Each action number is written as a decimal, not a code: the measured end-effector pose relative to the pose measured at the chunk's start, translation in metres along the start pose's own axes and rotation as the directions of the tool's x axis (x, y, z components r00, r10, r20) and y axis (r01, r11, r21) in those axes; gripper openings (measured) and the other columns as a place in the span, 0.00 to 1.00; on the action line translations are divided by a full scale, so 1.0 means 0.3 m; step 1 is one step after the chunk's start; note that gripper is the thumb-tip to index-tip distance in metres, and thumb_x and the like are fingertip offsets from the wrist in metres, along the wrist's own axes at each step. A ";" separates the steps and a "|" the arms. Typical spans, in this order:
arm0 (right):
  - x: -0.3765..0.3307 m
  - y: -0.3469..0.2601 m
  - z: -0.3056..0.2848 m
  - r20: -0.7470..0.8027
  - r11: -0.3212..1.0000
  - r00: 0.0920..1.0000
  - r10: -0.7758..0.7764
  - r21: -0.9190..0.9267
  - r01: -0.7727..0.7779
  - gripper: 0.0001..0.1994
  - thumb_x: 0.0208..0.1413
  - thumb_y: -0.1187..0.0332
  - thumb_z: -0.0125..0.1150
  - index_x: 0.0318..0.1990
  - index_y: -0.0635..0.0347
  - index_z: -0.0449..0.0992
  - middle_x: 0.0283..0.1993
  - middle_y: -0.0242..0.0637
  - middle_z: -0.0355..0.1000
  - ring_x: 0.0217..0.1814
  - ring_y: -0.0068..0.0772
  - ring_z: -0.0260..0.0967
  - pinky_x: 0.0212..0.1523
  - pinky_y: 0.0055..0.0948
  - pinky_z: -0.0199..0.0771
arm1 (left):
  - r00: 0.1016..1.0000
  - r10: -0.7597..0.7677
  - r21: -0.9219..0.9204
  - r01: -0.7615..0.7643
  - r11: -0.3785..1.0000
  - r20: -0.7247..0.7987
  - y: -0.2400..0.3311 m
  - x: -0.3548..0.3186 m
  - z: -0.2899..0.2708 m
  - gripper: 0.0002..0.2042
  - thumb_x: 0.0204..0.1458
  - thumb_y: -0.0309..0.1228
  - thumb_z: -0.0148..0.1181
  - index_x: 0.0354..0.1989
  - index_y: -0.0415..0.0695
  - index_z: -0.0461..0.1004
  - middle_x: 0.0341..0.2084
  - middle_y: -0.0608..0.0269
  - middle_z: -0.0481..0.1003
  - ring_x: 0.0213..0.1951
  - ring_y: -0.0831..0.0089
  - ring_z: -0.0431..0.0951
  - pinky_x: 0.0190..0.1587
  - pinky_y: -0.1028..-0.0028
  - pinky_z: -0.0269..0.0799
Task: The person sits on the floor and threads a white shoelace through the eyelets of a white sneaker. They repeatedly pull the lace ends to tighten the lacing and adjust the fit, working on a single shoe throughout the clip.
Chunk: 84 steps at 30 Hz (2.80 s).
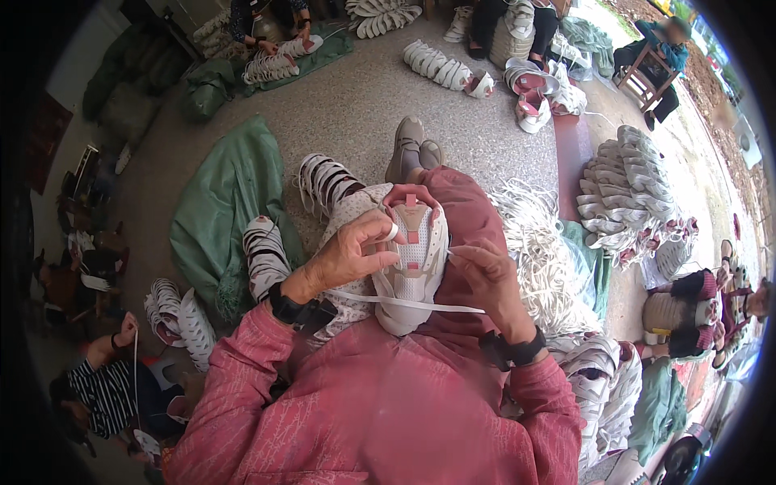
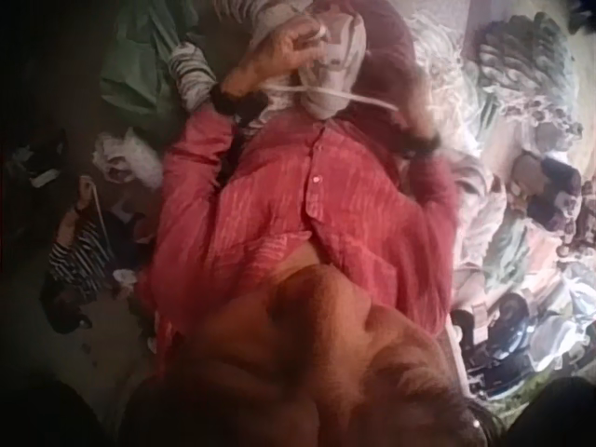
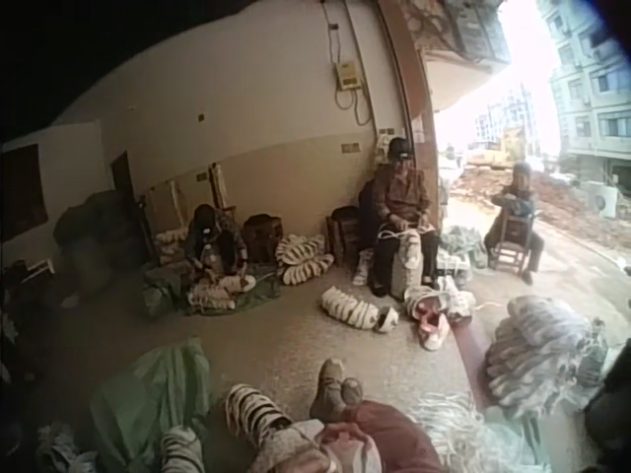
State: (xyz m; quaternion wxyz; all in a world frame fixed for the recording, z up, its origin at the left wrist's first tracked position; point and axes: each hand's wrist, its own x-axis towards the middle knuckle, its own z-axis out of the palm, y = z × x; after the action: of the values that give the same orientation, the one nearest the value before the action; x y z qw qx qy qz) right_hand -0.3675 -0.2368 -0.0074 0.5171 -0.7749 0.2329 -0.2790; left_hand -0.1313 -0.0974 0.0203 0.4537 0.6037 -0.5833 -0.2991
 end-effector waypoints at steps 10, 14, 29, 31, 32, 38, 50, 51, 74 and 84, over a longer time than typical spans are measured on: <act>-0.019 0.047 0.135 0.111 0.967 0.974 -0.196 -0.146 0.211 0.06 0.55 0.77 0.63 0.40 0.62 0.78 0.37 0.38 0.74 0.34 0.37 0.76 0.36 0.31 0.76 | 0.988 0.148 0.272 -0.133 0.953 -0.034 -0.170 -0.097 0.083 0.15 0.42 0.37 0.74 0.30 0.43 0.74 0.44 0.62 0.66 0.50 0.62 0.68 0.55 0.64 0.66; -0.021 0.039 0.151 0.178 0.903 0.949 -0.261 -0.302 0.305 0.04 0.56 0.74 0.61 0.39 0.59 0.75 0.36 0.40 0.72 0.35 0.46 0.75 0.33 0.38 0.75 | 0.992 0.112 0.271 -0.092 0.958 -0.060 -0.144 -0.104 0.099 0.14 0.43 0.33 0.74 0.34 0.42 0.76 0.45 0.62 0.65 0.51 0.65 0.67 0.56 0.66 0.66; -0.033 0.021 0.161 0.337 0.717 0.879 -0.337 -0.513 0.471 0.04 0.53 0.74 0.60 0.35 0.58 0.72 0.32 0.39 0.66 0.30 0.45 0.71 0.27 0.40 0.71 | 0.981 0.161 0.246 -0.131 0.960 -0.105 -0.125 -0.109 0.131 0.12 0.43 0.30 0.74 0.35 0.44 0.79 0.42 0.63 0.65 0.50 0.66 0.67 0.57 0.68 0.64; -0.027 0.018 0.156 0.380 0.689 0.864 -0.331 -0.528 0.497 0.04 0.53 0.74 0.60 0.35 0.58 0.71 0.32 0.39 0.65 0.29 0.45 0.70 0.28 0.39 0.71 | 0.980 0.170 0.253 -0.139 0.958 -0.105 -0.126 -0.111 0.131 0.11 0.43 0.31 0.74 0.34 0.45 0.79 0.42 0.63 0.65 0.50 0.66 0.66 0.57 0.68 0.63; -0.023 0.013 0.153 0.400 0.683 0.853 -0.336 -0.520 0.513 0.04 0.53 0.74 0.60 0.35 0.58 0.72 0.32 0.39 0.66 0.30 0.45 0.71 0.28 0.39 0.72 | 0.981 0.163 0.242 -0.134 0.961 -0.104 -0.125 -0.113 0.131 0.11 0.43 0.31 0.74 0.34 0.45 0.80 0.42 0.63 0.65 0.50 0.66 0.66 0.57 0.67 0.63; 0.070 -0.019 0.086 0.456 0.940 0.864 -0.214 -0.144 0.309 0.02 0.53 0.76 0.61 0.34 0.61 0.77 0.35 0.39 0.74 0.36 0.45 0.75 0.35 0.36 0.75 | 0.981 0.170 0.244 -0.144 0.959 -0.090 -0.123 -0.099 0.136 0.12 0.42 0.32 0.75 0.34 0.46 0.79 0.42 0.63 0.65 0.50 0.65 0.66 0.57 0.66 0.63; -0.031 0.022 0.082 0.250 0.957 0.958 -0.141 -0.214 0.197 0.04 0.57 0.75 0.61 0.38 0.64 0.74 0.32 0.43 0.73 0.33 0.43 0.76 0.35 0.34 0.75 | 0.983 0.173 0.249 -0.152 0.957 -0.062 -0.115 -0.100 0.138 0.11 0.42 0.31 0.74 0.34 0.46 0.80 0.41 0.64 0.65 0.48 0.65 0.65 0.57 0.65 0.62; -0.030 0.024 0.087 0.267 0.936 0.944 -0.191 -0.240 0.257 0.04 0.56 0.75 0.61 0.37 0.63 0.74 0.32 0.43 0.73 0.33 0.44 0.76 0.35 0.35 0.75 | 0.983 0.173 0.245 -0.153 0.957 -0.060 -0.117 -0.103 0.141 0.11 0.42 0.31 0.74 0.33 0.47 0.80 0.41 0.64 0.65 0.48 0.65 0.65 0.57 0.65 0.62; 0.001 0.052 0.097 0.388 0.850 0.853 -0.351 -0.250 0.463 0.03 0.55 0.76 0.61 0.36 0.62 0.74 0.32 0.41 0.73 0.33 0.46 0.75 0.32 0.36 0.75 | 0.985 0.145 0.254 -0.117 0.960 -0.094 -0.123 -0.109 0.156 0.11 0.42 0.31 0.74 0.33 0.45 0.80 0.42 0.64 0.65 0.50 0.65 0.66 0.59 0.67 0.61; 0.010 0.037 0.129 0.395 0.991 0.919 -0.020 -0.113 0.070 0.05 0.58 0.71 0.61 0.39 0.62 0.74 0.33 0.43 0.76 0.33 0.43 0.77 0.33 0.34 0.76 | 0.986 0.155 0.313 -0.130 0.941 -0.059 -0.117 -0.109 0.148 0.19 0.40 0.34 0.75 0.42 0.46 0.78 0.46 0.64 0.67 0.52 0.62 0.66 0.60 0.65 0.61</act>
State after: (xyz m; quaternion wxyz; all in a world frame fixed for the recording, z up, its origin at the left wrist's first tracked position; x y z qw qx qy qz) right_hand -0.3402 -0.2167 -0.0291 0.4972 -0.8511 0.1235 -0.1148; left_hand -0.1604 -0.0775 -0.0348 0.3982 0.6352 -0.6456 -0.1455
